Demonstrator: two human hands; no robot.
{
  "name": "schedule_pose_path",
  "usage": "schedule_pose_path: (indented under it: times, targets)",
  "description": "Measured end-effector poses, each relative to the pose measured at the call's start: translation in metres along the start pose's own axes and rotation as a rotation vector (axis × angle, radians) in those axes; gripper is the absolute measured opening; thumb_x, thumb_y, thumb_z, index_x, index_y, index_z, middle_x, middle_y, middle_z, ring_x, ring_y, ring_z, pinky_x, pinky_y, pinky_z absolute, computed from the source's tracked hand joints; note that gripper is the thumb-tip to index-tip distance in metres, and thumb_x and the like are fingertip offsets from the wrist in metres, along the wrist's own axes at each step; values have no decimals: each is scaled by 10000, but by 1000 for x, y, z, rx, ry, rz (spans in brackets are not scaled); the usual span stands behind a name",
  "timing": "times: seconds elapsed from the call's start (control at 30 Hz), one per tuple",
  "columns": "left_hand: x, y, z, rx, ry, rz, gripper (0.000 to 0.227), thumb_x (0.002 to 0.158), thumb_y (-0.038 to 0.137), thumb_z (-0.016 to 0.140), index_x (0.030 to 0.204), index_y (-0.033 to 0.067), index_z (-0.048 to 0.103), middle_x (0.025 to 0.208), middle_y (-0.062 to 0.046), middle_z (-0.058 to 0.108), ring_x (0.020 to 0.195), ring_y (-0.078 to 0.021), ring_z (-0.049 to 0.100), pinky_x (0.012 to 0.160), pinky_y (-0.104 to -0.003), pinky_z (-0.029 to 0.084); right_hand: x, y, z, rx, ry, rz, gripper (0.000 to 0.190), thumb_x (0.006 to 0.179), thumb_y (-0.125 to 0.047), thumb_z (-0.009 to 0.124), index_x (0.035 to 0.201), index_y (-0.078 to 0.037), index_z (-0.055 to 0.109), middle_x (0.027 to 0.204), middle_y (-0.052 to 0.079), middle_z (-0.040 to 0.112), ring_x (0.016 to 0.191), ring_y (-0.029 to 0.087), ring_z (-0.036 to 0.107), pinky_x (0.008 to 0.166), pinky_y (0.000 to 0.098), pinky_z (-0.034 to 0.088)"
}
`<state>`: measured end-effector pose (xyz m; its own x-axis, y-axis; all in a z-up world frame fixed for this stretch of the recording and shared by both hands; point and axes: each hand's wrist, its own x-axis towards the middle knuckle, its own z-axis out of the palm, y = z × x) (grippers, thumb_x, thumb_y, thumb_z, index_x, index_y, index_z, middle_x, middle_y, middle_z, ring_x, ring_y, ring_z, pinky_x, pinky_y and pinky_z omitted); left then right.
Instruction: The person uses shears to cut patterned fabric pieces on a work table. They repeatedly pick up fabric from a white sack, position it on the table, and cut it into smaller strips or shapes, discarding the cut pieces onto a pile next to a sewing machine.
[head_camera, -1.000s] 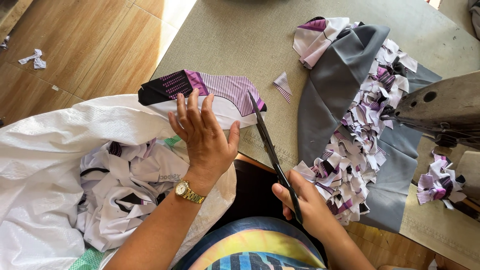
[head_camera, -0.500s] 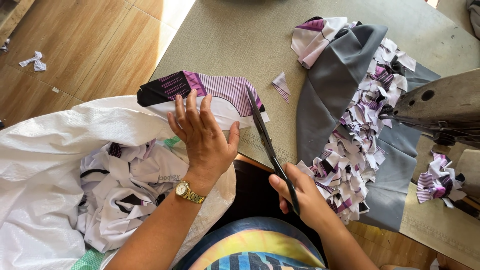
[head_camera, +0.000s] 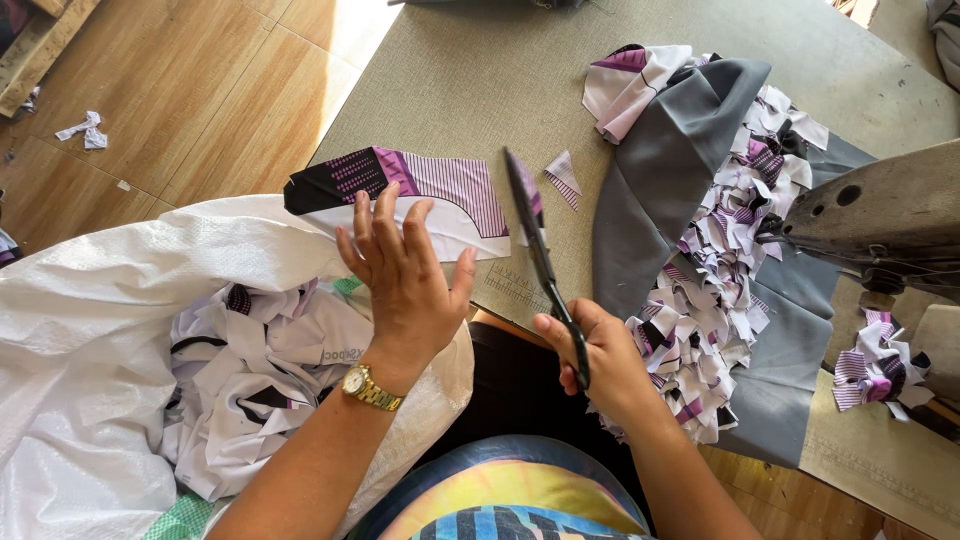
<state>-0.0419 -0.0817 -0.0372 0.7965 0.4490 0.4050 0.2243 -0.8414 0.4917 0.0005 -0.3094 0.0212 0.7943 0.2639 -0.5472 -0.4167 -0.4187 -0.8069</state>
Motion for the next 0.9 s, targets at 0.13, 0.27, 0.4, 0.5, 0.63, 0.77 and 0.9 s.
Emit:
schedule_pose_path:
  times: [0.13,0.27,0.4,0.5,0.63,0.77,0.9]
  targets:
    - [-4,-12,-2,-4,-6,80,555,957,349,747,1439,120,596,1587,-213,411,1560,-497,225,1222,-692,5,-2,14,-23,39,-18,-79,349,1002,-271,796,825,9,687,425,172,557,324,246,607,352,306,484]
    - [-2,-2,-16,76,-105,13,601,1010,406,665,1567,213,550,1653,-163,405,1568,-454,323,1263,-726,202,-48,-7,-36,-135,-139,73,356,1023,-363,639,863,-60,544,642,117,594,487,226,625,523,332,504]
    - [-4,-3,-11,62,-135,-22,682,1040,405,626,1667,210,445,1717,-181,340,1627,-461,237,1294,-736,145,-71,22,-54,-146,-196,175,347,1004,-396,687,972,-58,614,710,125,647,570,238,672,576,329,502]
    - [-8,-3,-11,16,-121,-11,639,1050,385,620,1637,201,449,1727,-187,345,1645,-455,224,1294,-736,118,-77,38,-58,-181,-235,181,342,991,-402,690,1000,-63,648,716,114,649,568,212,681,571,317,525]
    - [-15,-3,-10,-70,-110,100,394,1056,293,625,1430,184,571,1599,-178,449,1610,-449,302,1298,-708,125,-72,33,-47,-165,-311,156,362,979,-415,717,989,-70,606,790,71,574,565,196,656,534,319,496]
    - [-19,-2,-10,-78,-91,107,359,1094,319,598,1428,189,582,1597,-178,478,1601,-452,330,1297,-697,149,-59,8,-25,-329,-252,178,360,966,-460,699,985,-113,604,664,84,652,604,175,681,635,316,503]
    - [-21,-3,-8,-86,-69,114,336,1115,334,574,1427,210,594,1595,-175,458,1602,-470,324,1293,-732,172,-46,3,-15,-314,-247,122,434,975,-484,705,899,-118,484,625,90,622,558,181,653,581,320,483]
